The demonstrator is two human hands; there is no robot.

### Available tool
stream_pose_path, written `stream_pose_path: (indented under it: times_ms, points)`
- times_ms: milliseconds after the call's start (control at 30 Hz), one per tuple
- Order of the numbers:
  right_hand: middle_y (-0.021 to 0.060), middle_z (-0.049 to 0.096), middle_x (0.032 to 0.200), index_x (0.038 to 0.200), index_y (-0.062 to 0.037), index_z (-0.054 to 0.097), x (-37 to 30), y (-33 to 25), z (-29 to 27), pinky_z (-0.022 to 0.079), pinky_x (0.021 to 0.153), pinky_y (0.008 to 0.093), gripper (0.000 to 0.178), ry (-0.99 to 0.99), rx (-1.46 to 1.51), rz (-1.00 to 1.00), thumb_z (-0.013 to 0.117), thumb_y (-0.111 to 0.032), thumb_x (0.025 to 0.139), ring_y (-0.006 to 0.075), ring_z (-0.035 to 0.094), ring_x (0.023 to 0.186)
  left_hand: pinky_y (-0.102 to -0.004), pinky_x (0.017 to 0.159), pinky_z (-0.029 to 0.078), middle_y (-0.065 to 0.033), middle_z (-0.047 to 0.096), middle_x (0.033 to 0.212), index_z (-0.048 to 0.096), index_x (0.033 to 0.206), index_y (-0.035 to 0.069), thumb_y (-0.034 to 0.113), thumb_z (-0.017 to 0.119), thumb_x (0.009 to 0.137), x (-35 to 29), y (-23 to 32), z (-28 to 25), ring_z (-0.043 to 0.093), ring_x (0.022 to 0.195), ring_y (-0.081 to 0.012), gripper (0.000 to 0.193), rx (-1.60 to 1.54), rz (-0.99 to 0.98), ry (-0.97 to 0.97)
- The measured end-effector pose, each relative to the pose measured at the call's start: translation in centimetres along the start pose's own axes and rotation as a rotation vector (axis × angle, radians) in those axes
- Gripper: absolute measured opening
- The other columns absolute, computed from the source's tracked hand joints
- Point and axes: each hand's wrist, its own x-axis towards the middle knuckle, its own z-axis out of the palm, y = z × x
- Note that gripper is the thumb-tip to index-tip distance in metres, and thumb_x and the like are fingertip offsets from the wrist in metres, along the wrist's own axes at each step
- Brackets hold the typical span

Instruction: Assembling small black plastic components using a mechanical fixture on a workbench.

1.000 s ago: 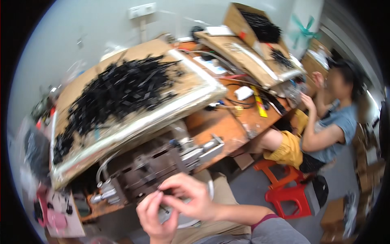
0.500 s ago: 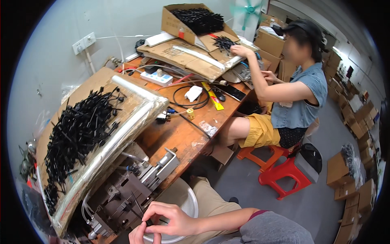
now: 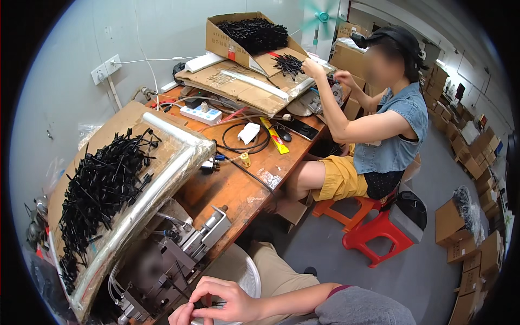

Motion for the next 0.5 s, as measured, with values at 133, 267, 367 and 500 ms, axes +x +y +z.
stream_pose_path:
  times_ms: [133, 267, 367, 500]
  points:
    - [0.0041, 0.054, 0.089, 0.097, -0.0022, 0.061, -0.2, 0.0, 0.1, 0.048, 0.063, 0.0245, 0.019, 0.003, 0.009, -0.007, 0.072, -0.005, 0.082, 0.0114, 0.056, 0.073, -0.0312, 0.068, 0.051, -0.0177, 0.062, 0.109, 0.060, 0.120, 0.001, -0.003, 0.074, 0.080, -0.2, -0.2, -0.4, 0.063, 0.086, -0.0268, 0.043, -0.003, 0.017, -0.048]
    - [0.0042, 0.053, 0.089, 0.097, -0.0024, 0.061, -0.4, 0.5, 0.1, 0.046, 0.063, 0.0244, 0.018, -0.002, 0.016, -0.019, 0.072, -0.005, 0.083, 0.0116, 0.055, 0.073, -0.0294, 0.065, 0.051, -0.0176, 0.061, 0.110, 0.056, 0.126, 0.001, -0.003, 0.073, 0.082, -0.4, -0.4, -0.6, 0.063, 0.084, -0.0257, 0.047, -0.004, 0.041, -0.089]
    - [0.0042, 0.053, 0.088, 0.097, -0.0024, 0.061, -0.5, 0.4, 0.4, 0.046, 0.064, 0.0249, 0.018, -0.010, 0.035, -0.004, 0.071, -0.004, 0.083, 0.0120, 0.055, 0.074, -0.0270, 0.062, 0.049, -0.0173, 0.059, 0.111, 0.052, 0.130, 0.001, -0.003, 0.071, 0.084, -0.9, -1.2, -1.2, 0.061, 0.078, -0.0220, 0.049, -0.044, 0.045, -0.138]
    - [0.0044, 0.053, 0.088, 0.097, -0.0021, 0.061, -0.5, 0.5, 0.2, 0.046, 0.064, 0.0252, 0.018, -0.016, 0.025, -0.031, 0.071, -0.003, 0.083, 0.0123, 0.054, 0.074, -0.0256, 0.062, 0.048, -0.0168, 0.059, 0.111, 0.052, 0.129, 0.001, -0.003, 0.070, 0.085, -1.3, -1.5, -1.0, 0.061, 0.078, -0.0196, 0.048, -0.083, 0.024, -0.151]
